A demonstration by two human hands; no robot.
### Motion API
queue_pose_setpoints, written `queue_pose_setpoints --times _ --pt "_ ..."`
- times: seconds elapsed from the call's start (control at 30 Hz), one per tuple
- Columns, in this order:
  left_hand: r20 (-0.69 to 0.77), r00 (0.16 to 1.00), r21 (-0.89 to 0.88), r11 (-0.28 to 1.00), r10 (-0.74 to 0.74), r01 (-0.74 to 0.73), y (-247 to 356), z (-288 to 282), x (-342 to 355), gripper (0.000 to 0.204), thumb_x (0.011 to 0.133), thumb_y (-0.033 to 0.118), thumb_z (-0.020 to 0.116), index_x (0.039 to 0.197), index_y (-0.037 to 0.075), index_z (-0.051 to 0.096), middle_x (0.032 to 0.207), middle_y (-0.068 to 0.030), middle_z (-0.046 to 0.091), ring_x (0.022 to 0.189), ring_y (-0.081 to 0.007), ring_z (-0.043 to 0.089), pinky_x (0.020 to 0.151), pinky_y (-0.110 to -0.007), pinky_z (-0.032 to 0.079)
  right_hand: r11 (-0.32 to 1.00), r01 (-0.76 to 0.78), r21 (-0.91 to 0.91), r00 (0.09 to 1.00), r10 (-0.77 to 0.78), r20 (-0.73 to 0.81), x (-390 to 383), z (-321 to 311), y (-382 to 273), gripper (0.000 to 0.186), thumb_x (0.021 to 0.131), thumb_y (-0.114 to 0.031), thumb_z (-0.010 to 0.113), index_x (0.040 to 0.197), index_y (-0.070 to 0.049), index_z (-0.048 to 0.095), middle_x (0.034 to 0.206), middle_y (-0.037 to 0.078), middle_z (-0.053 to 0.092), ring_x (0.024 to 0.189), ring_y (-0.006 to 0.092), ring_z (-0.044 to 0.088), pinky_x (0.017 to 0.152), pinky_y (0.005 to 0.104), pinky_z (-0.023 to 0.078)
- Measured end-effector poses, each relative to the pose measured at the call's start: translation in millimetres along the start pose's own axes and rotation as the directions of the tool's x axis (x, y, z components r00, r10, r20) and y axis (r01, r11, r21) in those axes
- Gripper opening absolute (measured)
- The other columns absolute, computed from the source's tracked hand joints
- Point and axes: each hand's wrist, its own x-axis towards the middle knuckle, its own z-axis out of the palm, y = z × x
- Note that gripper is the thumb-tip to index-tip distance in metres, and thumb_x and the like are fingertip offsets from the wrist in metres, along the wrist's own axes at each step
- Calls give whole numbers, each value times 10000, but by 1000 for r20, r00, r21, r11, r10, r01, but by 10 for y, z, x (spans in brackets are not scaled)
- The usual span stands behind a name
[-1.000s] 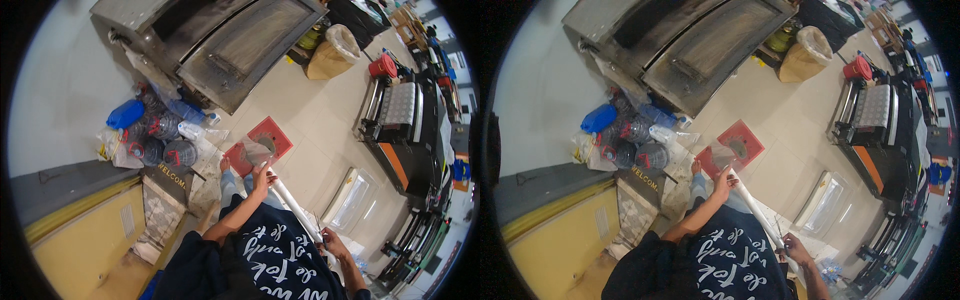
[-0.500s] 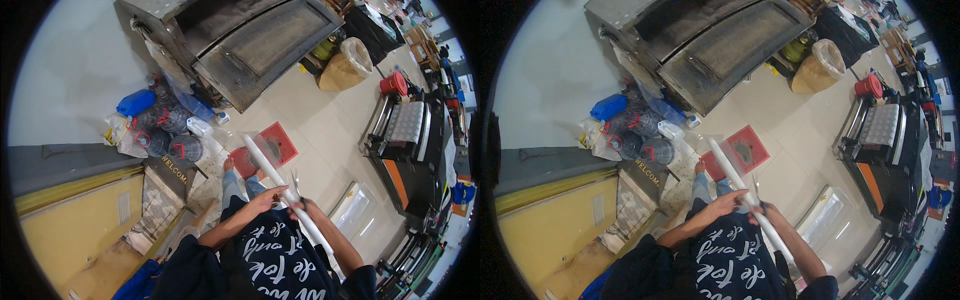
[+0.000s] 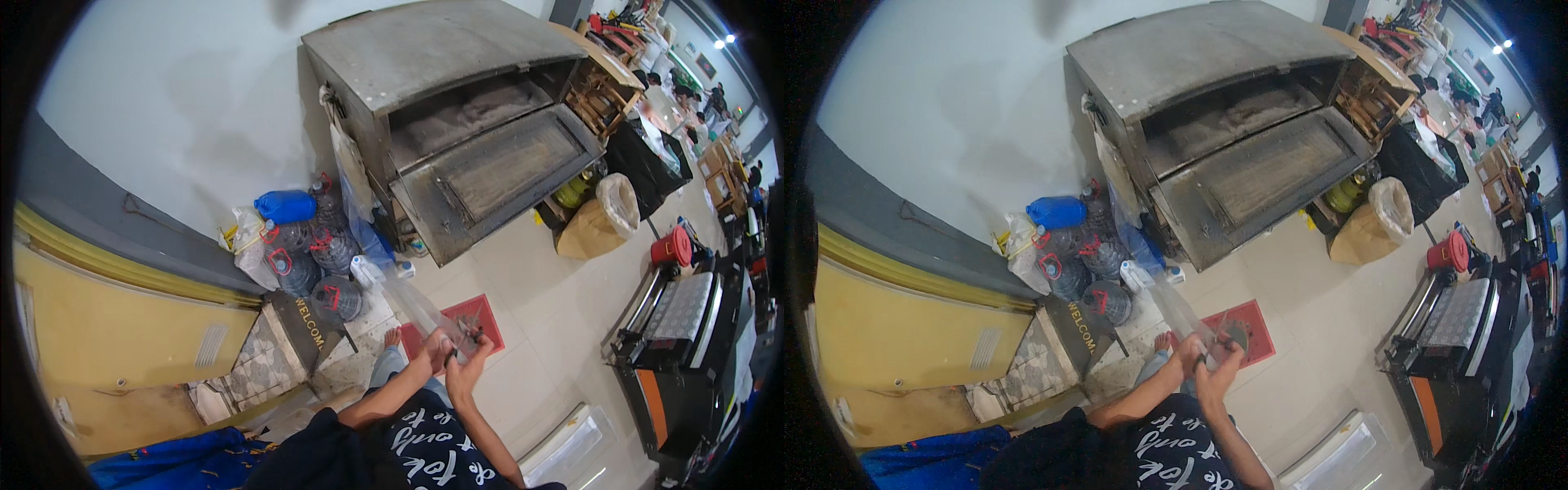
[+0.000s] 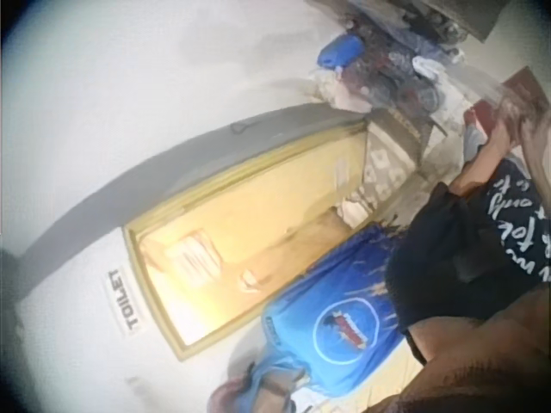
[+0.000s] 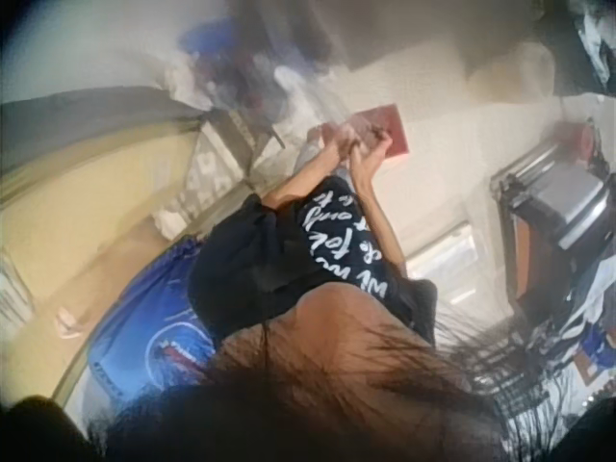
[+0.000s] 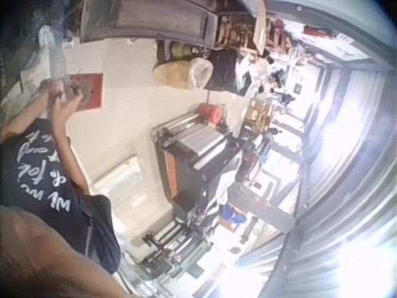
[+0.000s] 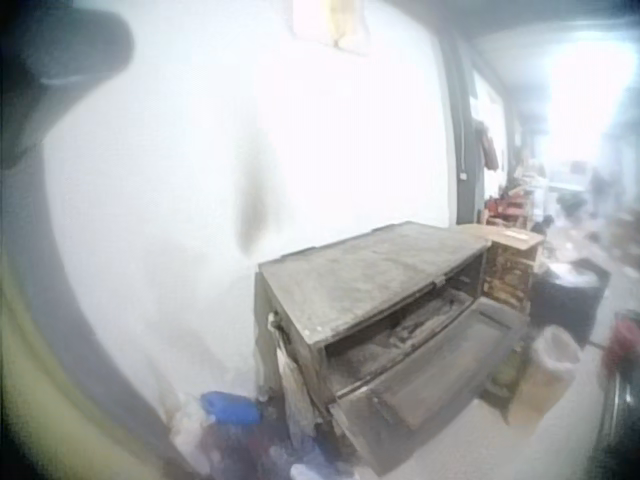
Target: The person cuts a white cylindrical tube and a green strap using scissors in a workshop. They handle the cut pieces and place them on a nearby workbench.
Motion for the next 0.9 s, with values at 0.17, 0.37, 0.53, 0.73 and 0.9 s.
queue_pose_setpoints --times 0.17,0.37,0.53,0.73,0.9 --pt "125 992 -63 998 -5 13 390 603 -788 428 1038 417 545 1367 144 573 1316 -73 647 1207 -238 617 1035 -445 488 964 -146 -224 969 185 164 389 620 136 673 748 -215 770 1277 62 459 1199 268 580 1184 446 529 1038 490 389" --pt "36 998 -378 925 48 -31 1230 205 -822 186 1031 108 501 1124 -11 610 967 -106 671 843 -226 671 736 -342 572 920 388 -61 895 -360 264 1349 1114 -1033 655 744 -209 825 1246 42 486 1190 297 624 1062 451 633 895 500 488" --pt "202 979 -400 914 10 73 1744 -137 -775 230 995 93 500 1186 -25 550 751 -39 543 638 -166 528 596 -309 473 690 574 -442 817 -523 244 2583 1677 -2590 391 782 -213 800 1059 12 641 832 200 711 784 369 708 736 438 545" --pt "283 958 -348 927 -40 142 2180 77 -1365 291 1000 212 505 1177 -6 585 762 -48 544 672 -191 502 661 -352 427 509 462 -726 786 143 601 3443 2317 -3564 154 833 -94 649 908 23 715 864 203 741 863 364 741 706 464 581" --pt "216 976 -391 919 38 51 2269 42 -1345 306 1042 269 510 1167 4 598 1018 -105 638 912 -247 618 855 -429 507 282 575 -768 806 -357 472 3788 2762 -3387 144 861 -73 615 892 -2 736 870 199 743 849 357 746 683 446 582"
